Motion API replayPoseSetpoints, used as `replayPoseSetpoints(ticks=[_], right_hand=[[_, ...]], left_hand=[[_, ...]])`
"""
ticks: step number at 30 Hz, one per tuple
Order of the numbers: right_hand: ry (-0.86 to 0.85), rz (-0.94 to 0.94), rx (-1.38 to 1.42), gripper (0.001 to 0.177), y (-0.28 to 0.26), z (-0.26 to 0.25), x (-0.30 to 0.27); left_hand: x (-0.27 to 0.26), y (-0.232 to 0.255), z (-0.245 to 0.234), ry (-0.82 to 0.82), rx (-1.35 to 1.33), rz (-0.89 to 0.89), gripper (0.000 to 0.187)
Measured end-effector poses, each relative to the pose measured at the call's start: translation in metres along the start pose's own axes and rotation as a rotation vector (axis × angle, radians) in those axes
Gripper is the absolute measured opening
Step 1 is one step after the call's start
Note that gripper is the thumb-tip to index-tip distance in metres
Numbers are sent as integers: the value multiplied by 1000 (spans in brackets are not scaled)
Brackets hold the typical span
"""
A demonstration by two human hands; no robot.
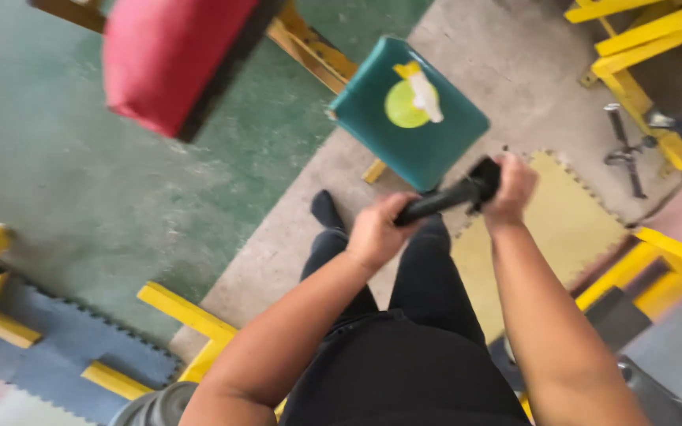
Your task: Cleaning and organizing weight plates in a gym using a spray bottle and a cloth.
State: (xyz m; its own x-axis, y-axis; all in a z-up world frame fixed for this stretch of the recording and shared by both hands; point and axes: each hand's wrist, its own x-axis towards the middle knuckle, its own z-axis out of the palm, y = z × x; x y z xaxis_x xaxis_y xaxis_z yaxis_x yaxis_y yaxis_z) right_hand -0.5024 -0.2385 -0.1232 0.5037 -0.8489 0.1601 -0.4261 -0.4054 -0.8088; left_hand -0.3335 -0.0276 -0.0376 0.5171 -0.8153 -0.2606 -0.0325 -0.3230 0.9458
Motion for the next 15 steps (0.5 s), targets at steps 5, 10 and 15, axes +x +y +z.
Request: replayPoseSetpoints(ticks=[5,10,15], right_hand=[[-94,-61,32,51,32,11,71],[-369,42,298,50,24,20,124],[-524,-103,328,46,45,26,141]], left_hand=[[48,-8,41,201,38,42,36],[68,-9,76,381,-4,-40,40],[72,-22,111,511,-45,-105,45]])
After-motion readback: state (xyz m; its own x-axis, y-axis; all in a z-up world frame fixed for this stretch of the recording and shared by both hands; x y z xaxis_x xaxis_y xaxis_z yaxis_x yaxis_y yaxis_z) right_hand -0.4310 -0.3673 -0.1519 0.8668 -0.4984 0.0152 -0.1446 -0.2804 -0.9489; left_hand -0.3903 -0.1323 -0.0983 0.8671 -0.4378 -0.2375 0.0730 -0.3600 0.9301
